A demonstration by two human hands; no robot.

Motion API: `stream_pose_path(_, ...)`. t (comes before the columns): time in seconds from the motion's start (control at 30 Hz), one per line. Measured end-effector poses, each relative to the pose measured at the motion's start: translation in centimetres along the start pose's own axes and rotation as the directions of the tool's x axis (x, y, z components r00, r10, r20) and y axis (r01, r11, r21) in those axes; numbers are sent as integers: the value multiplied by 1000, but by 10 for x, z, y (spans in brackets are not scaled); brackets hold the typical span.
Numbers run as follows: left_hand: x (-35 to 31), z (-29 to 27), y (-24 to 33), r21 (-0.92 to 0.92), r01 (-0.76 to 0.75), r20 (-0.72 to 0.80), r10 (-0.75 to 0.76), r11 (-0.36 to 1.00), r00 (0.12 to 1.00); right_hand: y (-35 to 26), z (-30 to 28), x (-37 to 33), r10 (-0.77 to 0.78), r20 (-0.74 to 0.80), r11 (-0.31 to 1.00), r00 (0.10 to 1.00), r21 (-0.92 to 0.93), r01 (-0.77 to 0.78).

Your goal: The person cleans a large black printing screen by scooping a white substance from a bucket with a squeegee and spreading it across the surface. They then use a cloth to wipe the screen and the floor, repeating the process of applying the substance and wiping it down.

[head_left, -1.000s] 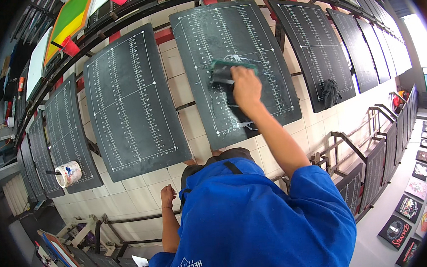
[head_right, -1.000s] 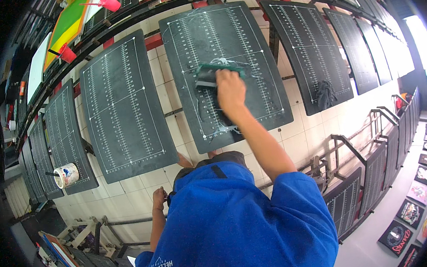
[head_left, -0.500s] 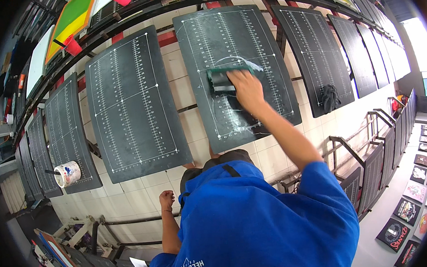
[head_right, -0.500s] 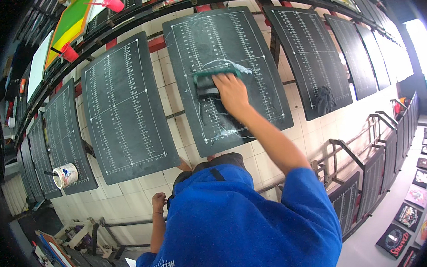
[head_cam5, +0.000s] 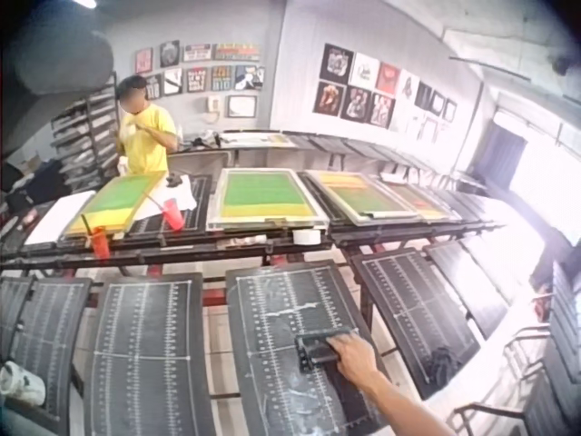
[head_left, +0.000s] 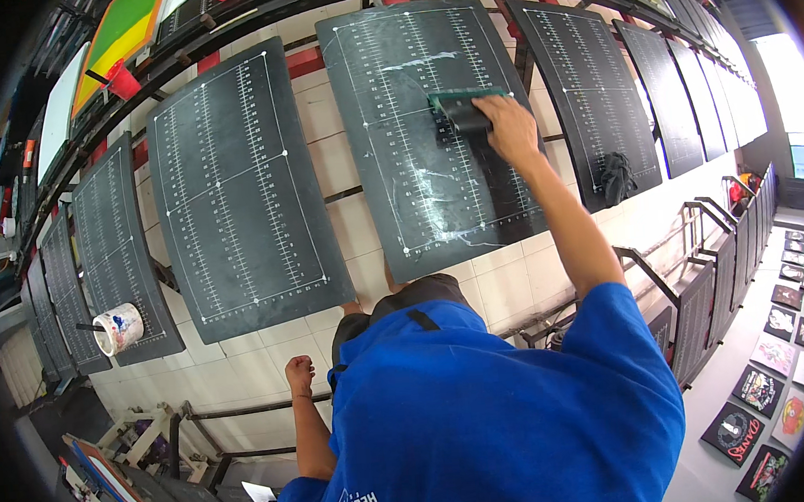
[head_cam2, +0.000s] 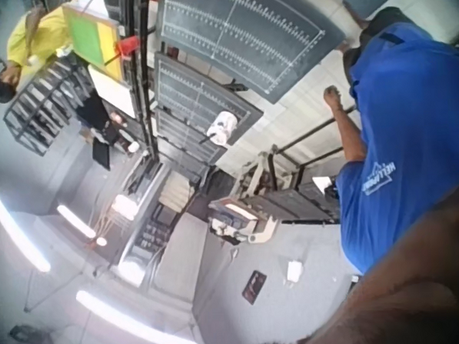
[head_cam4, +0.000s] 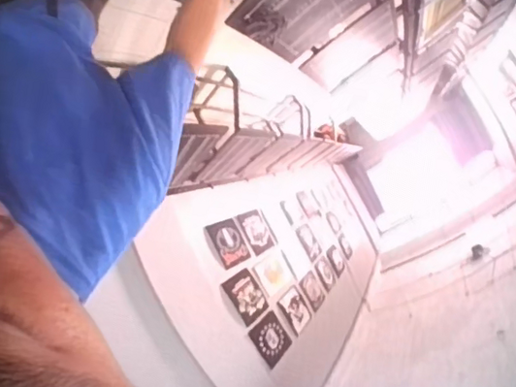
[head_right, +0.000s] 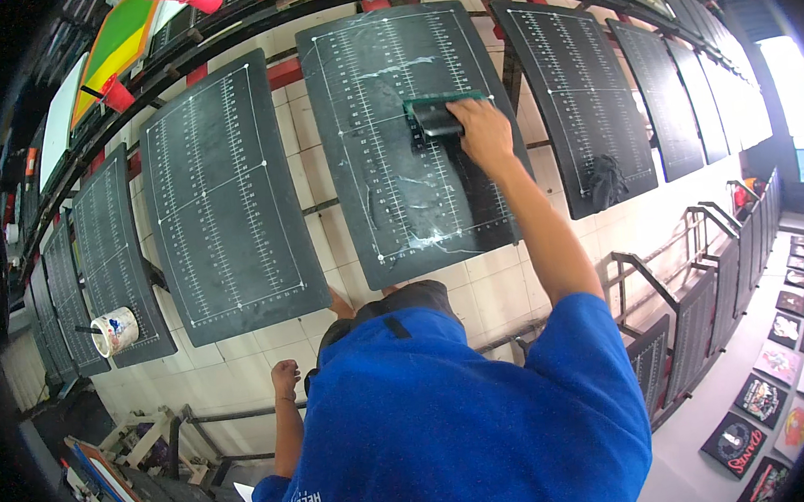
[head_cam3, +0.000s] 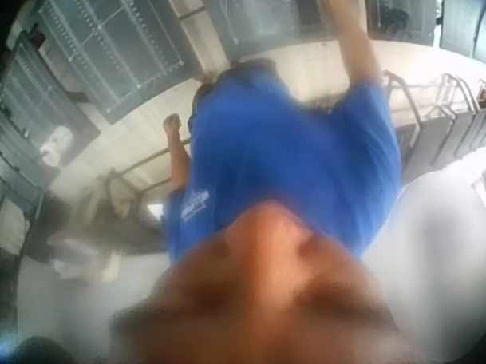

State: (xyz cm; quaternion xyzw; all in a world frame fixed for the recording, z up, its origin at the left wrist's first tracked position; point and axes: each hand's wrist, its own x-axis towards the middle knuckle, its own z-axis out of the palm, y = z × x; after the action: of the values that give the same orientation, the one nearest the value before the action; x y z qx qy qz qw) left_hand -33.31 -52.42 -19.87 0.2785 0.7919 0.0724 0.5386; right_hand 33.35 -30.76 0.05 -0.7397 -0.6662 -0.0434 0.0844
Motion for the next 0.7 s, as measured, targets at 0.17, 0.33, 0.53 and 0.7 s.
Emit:
stream_pose_path(0.17,18,12,-17,-51,-9,-6,9,999,1000,-71,-16,-85,260,87,965,962,-69,-255)
stream_pose_path(0.33,48,5,-17,-65,-114,-38,111,991,993,-188,-31,-110,253,249,963,935,30,-268)
stream_pose_path(0.53,69,-35,25,-247,-213,-69,202,945,977,-149,-55,-39,459,568,725,683,206,-658)
stream_pose_path(0.7,78,-81,-30,-97,-278,-123,266,956,956,-53,-2,-12,278,824,-203,494,553,-808)
